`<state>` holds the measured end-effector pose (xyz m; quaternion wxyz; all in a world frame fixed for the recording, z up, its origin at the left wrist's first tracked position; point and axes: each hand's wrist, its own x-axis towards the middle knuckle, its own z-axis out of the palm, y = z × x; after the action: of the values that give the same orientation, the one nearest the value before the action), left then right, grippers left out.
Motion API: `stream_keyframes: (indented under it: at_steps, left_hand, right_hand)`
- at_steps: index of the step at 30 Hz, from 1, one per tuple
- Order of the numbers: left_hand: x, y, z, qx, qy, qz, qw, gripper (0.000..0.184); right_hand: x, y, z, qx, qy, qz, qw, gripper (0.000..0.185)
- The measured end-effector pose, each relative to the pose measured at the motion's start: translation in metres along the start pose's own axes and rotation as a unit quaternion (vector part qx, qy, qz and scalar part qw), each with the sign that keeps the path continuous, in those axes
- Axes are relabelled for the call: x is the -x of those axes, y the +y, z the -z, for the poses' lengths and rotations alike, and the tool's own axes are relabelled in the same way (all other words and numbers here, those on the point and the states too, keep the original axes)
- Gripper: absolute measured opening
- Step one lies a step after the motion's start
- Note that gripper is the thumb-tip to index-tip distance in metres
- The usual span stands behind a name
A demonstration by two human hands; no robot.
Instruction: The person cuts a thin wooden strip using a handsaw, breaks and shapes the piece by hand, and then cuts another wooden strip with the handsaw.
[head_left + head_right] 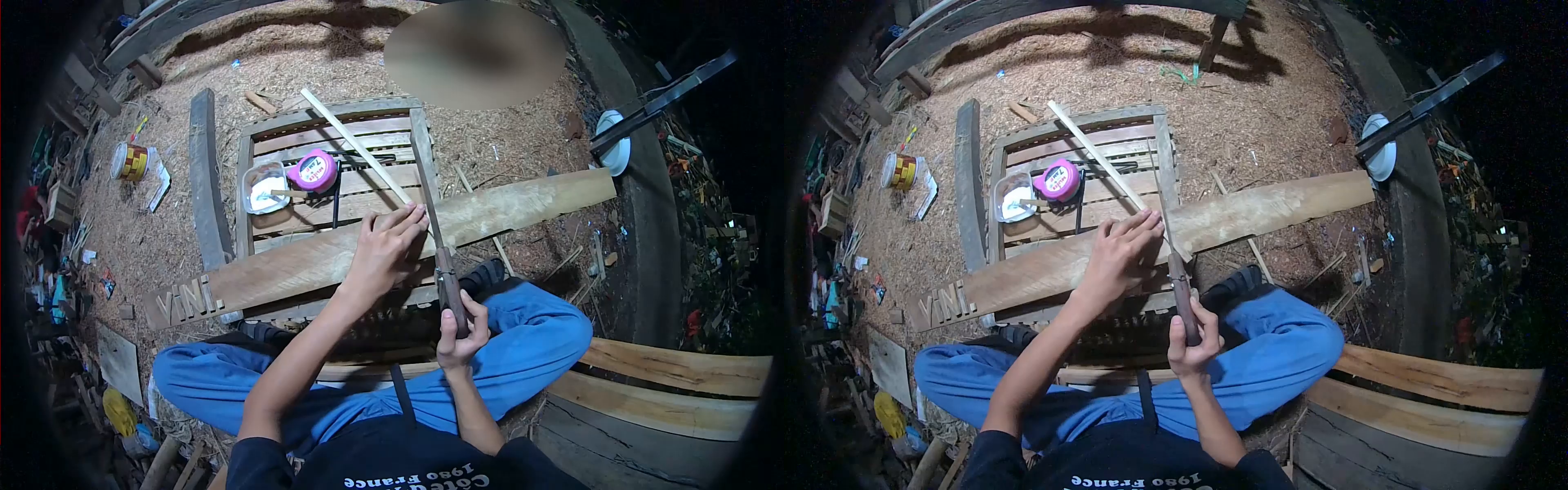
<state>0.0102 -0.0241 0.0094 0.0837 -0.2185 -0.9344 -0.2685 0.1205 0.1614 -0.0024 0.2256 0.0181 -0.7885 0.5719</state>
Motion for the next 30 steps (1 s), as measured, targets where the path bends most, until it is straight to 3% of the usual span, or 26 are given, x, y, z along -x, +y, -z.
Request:
stream_keyframes:
  at_steps: [13, 15, 16, 19, 30]
  left_hand:
    - [0.001, 0.003, -0.003, 0.026, 0.027, 0.001, 0.999, 0.089]
    - [0.001, 0.004, -0.004, 0.023, 0.025, 0.004, 0.999, 0.089]
    - [0.0, 0.004, -0.004, 0.019, 0.026, 0.004, 0.999, 0.089]
    - [0.0, 0.005, -0.005, 0.021, 0.029, 0.002, 0.999, 0.088]
    - [0.002, 0.004, -0.007, 0.02, 0.024, 0.003, 1.0, 0.087]
  right_hand:
    - [0.008, 0.016, 0.008, -0.009, 0.001, -0.042, 0.999, 0.041]
    - [0.001, 0.013, 0.009, -0.042, 0.023, -0.066, 0.997, 0.039]
    - [-0.001, 0.003, 0.013, -0.113, 0.013, -0.15, 0.982, 0.037]
    - [-0.012, -0.009, 0.016, -0.054, -0.004, -0.124, 0.991, 0.036]
    - [0.018, 0.023, 0.007, -0.06, 0.021, -0.094, 0.994, 0.038]
